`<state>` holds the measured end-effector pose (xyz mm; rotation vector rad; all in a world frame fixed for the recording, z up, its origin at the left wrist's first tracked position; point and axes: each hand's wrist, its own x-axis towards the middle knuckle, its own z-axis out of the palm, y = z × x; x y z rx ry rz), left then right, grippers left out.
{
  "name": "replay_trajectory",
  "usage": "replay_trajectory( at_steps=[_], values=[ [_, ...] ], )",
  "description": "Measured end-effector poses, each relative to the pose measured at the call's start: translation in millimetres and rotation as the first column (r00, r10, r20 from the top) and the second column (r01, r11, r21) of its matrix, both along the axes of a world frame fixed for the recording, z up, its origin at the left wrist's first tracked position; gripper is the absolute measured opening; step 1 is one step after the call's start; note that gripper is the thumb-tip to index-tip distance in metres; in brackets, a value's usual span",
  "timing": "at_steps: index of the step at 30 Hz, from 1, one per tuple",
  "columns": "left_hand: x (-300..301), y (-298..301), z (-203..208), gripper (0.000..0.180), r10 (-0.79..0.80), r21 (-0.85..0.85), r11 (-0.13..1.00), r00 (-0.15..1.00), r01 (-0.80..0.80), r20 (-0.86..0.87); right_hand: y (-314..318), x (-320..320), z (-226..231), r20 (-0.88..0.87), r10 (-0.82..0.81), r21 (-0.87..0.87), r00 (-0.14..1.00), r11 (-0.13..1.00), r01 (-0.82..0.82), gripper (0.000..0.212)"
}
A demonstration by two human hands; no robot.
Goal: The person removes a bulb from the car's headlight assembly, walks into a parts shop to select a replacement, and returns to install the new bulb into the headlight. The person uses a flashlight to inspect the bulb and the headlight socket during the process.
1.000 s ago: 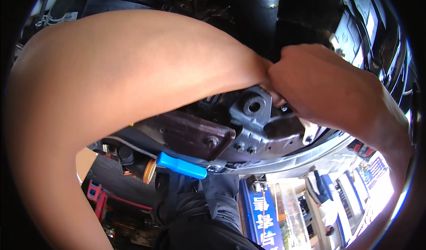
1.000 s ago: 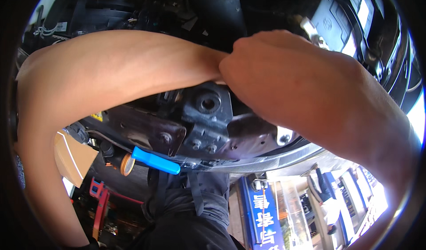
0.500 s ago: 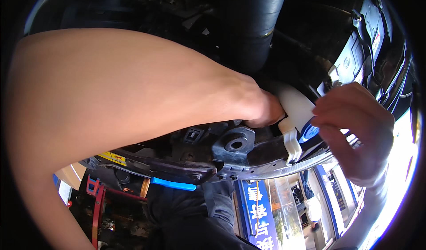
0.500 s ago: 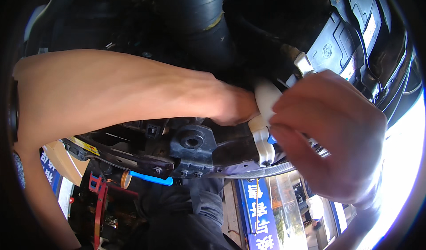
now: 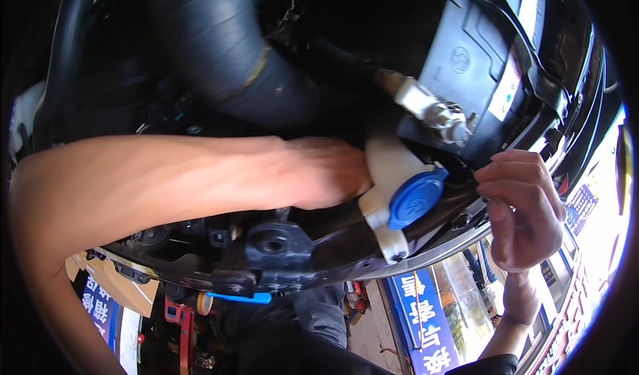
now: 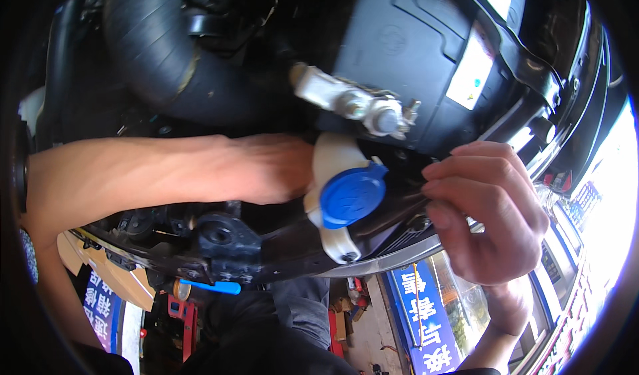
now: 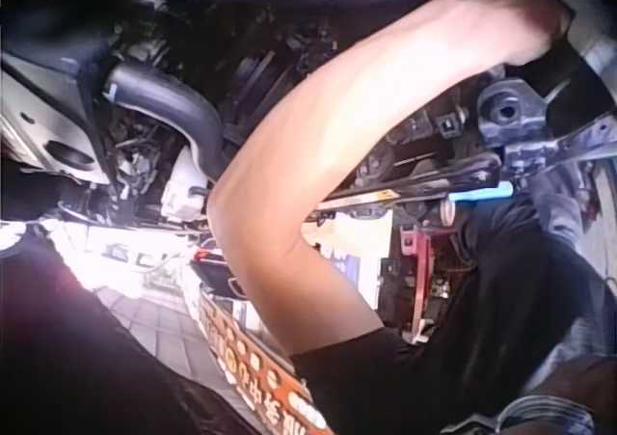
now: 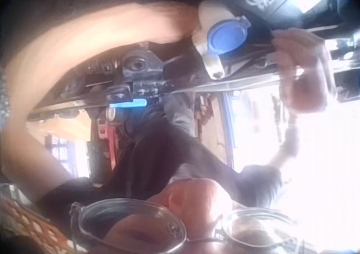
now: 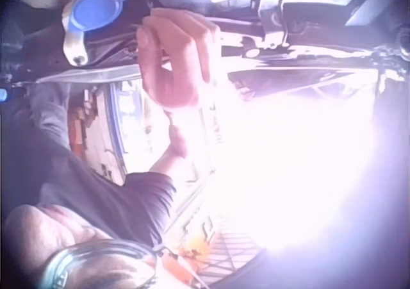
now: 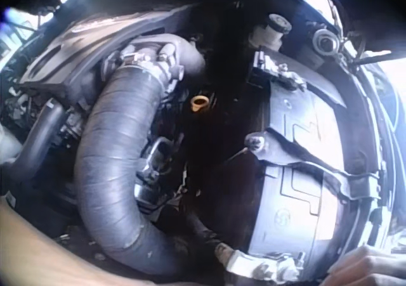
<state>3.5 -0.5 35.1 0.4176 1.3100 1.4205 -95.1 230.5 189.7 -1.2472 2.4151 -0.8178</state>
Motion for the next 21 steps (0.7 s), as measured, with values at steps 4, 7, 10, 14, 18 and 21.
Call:
replay_trajectory(
  at_steps=[4, 7, 10, 14, 18, 21],
  values=[
    [6, 4, 3, 0.030, 0.116, -0.037, 0.993, 0.962, -0.110, 0.248, 20, -5, 2, -0.063, -0.039, 0.033, 0.997, 0.999, 0.042, 0.009],
    [6, 6, 5, 0.031, 0.170, -0.071, 0.985, 0.929, -0.155, 0.329, 38, -7, 1, -0.068, -0.093, 0.004, 0.993, 0.996, 0.094, 0.012],
    [1, 10, 8, 0.031, 0.185, -0.077, 0.983, 0.930, -0.170, 0.317, 57, -2, 0, -0.042, -0.155, -0.027, 0.987, 0.988, 0.154, 0.023],
    [-8, 14, 11, 0.031, 0.183, -0.090, 0.983, 0.938, -0.163, 0.293, 79, 5, -4, 0.092, -0.259, -0.082, 0.962, 0.960, 0.266, 0.029],
    [-18, 8, 18, 0.032, 0.177, -0.096, 0.983, 0.949, -0.157, 0.261, 91, 9, -7, 0.124, -0.255, -0.106, 0.959, 0.958, 0.268, 0.034],
    [-24, -3, 27, 0.032, 0.163, -0.095, 0.985, 0.959, -0.145, 0.233, 92, 13, -9, 0.061, -0.255, -0.083, 0.965, 0.962, 0.259, 0.045]
  ],
)
